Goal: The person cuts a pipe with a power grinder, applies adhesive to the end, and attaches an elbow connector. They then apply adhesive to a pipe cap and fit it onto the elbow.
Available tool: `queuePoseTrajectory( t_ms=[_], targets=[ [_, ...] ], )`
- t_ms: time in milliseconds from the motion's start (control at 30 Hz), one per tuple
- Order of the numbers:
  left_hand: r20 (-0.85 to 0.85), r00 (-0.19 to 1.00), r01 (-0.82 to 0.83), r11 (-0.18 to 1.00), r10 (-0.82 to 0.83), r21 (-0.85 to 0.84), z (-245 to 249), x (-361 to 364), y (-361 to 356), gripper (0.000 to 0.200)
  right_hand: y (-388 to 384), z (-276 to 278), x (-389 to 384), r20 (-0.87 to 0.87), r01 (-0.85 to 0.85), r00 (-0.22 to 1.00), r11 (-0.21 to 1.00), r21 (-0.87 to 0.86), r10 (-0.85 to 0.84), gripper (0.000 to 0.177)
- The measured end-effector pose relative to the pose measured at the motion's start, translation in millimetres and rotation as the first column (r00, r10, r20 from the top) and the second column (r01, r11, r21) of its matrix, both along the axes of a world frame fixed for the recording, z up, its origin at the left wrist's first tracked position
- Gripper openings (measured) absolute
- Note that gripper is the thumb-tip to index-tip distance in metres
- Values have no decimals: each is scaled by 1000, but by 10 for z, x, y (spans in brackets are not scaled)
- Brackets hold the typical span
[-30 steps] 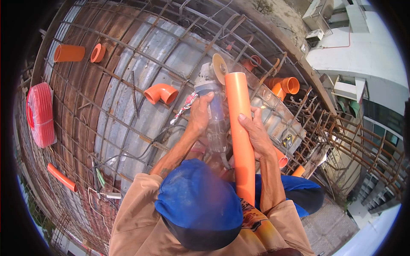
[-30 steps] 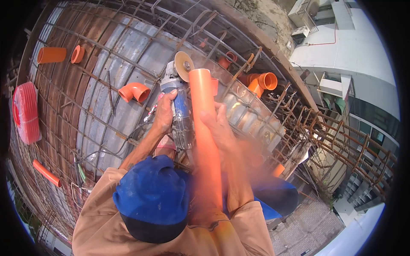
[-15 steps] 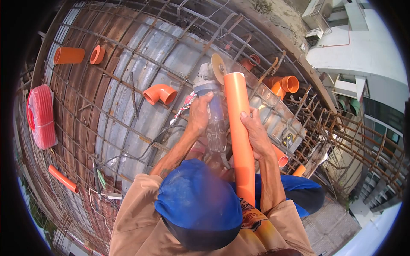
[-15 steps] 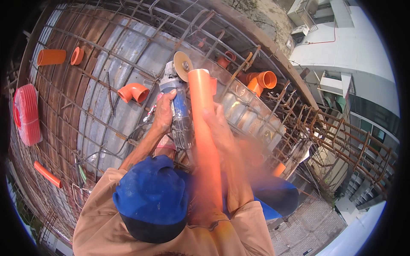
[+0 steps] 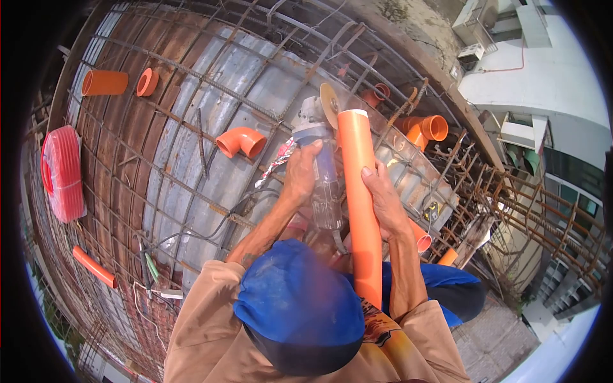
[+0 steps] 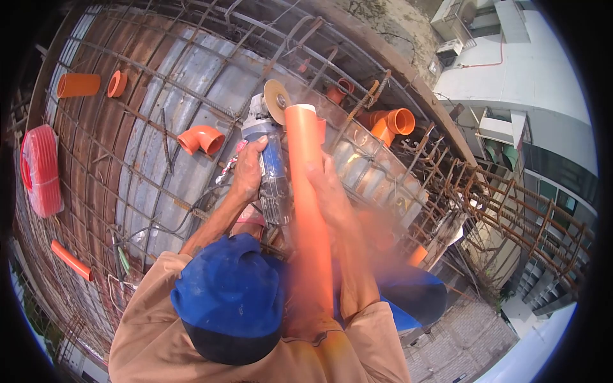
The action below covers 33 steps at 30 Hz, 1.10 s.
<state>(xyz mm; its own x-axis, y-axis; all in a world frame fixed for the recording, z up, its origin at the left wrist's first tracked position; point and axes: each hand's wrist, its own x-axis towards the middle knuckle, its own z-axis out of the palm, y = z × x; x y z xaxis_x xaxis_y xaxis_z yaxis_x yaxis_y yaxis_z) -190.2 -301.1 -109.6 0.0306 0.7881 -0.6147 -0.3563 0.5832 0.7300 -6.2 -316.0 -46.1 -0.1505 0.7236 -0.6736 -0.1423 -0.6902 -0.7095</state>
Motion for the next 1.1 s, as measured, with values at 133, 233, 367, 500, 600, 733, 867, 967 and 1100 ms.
queuePoseTrajectory(
  t_ms=[133, 233, 367, 500, 600, 733, 867, 967, 1100],
  targets=[
    [14, 1000, -8, 1000, 9, -19, 34, 2, 6, 49, 46, 176, -103, 152, -50, 987, 999, 2, 49, 62],
    [5, 1000, -20, 1000, 20, -24, 67, 23, 6, 49, 13, 128, -95, 228, -87, 971, 994, 63, 70, 63],
    [9, 1000, -17, 999, 17, -35, 63, 35, 6, 48, 27, 53, -48, 134, 16, 991, 1000, 16, -18, 65],
    [-39, 999, -34, 999, 33, -22, -80, 66, -20, 49, -4, -13, 35, 105, -24, 994, 1000, 11, 23, 68],
    [-23, 999, -27, 1000, 26, -15, -86, 62, -20, 49, 31, 127, 12, 113, -77, 990, 996, -53, 82, 72],
    [-48, 998, -32, 999, 32, -1, -142, 71, -28, 50, 40, 174, -74, 181, -38, 983, 999, 20, 34, 66],
    [-84, 996, -27, 1000, 26, -8, -159, 95, -47, 51, 32, 129, -73, 244, -44, 969, 996, 83, 22, 59],
    [-84, 996, -12, 1000, 11, -11, -116, 101, -31, 52, 55, 157, -57, 171, -7, 985, 1000, 5, 6, 57],
    [-102, 995, -2, 1000, 1, -10, -134, 105, -38, 52, 56, 73, 50, -25, 46, 999, 998, -41, -47, 56]
  ],
)
